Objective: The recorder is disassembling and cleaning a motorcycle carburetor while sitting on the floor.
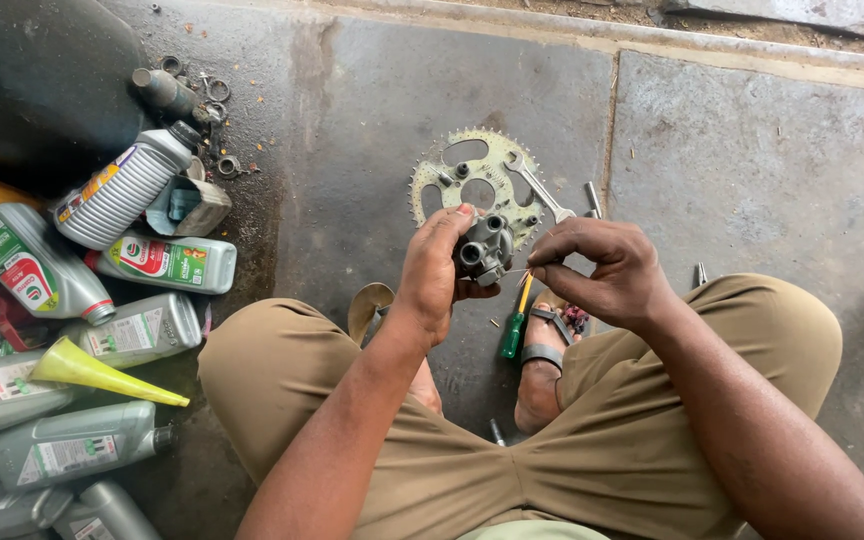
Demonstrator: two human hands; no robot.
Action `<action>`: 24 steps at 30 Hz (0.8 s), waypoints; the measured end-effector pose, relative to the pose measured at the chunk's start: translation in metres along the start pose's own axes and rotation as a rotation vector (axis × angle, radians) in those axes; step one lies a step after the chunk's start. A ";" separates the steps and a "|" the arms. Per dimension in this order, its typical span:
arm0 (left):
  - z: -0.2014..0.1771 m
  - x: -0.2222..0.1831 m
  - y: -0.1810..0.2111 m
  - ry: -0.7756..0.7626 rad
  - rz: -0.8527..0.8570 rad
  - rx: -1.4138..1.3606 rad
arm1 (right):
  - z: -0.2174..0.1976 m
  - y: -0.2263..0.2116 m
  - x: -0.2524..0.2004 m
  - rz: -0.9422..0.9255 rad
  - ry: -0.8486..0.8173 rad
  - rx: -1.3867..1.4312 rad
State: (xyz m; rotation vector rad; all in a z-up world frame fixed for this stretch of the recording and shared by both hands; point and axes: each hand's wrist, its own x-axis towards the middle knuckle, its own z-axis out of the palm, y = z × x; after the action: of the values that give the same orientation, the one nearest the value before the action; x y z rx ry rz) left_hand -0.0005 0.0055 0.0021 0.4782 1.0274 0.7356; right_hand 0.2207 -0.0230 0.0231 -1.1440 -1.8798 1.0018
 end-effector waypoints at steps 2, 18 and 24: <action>0.000 0.001 -0.002 -0.006 0.001 -0.005 | -0.001 -0.001 0.001 -0.007 0.000 -0.007; -0.001 0.004 -0.008 -0.018 0.005 -0.018 | -0.001 0.003 0.002 -0.033 -0.037 0.019; 0.000 0.001 -0.005 -0.009 -0.004 0.011 | 0.000 0.003 0.002 -0.016 -0.048 -0.022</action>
State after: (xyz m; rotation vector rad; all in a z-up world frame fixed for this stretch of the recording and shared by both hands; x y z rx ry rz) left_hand 0.0012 0.0032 -0.0017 0.4884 1.0240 0.7238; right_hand 0.2209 -0.0200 0.0208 -1.1254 -1.9390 1.0098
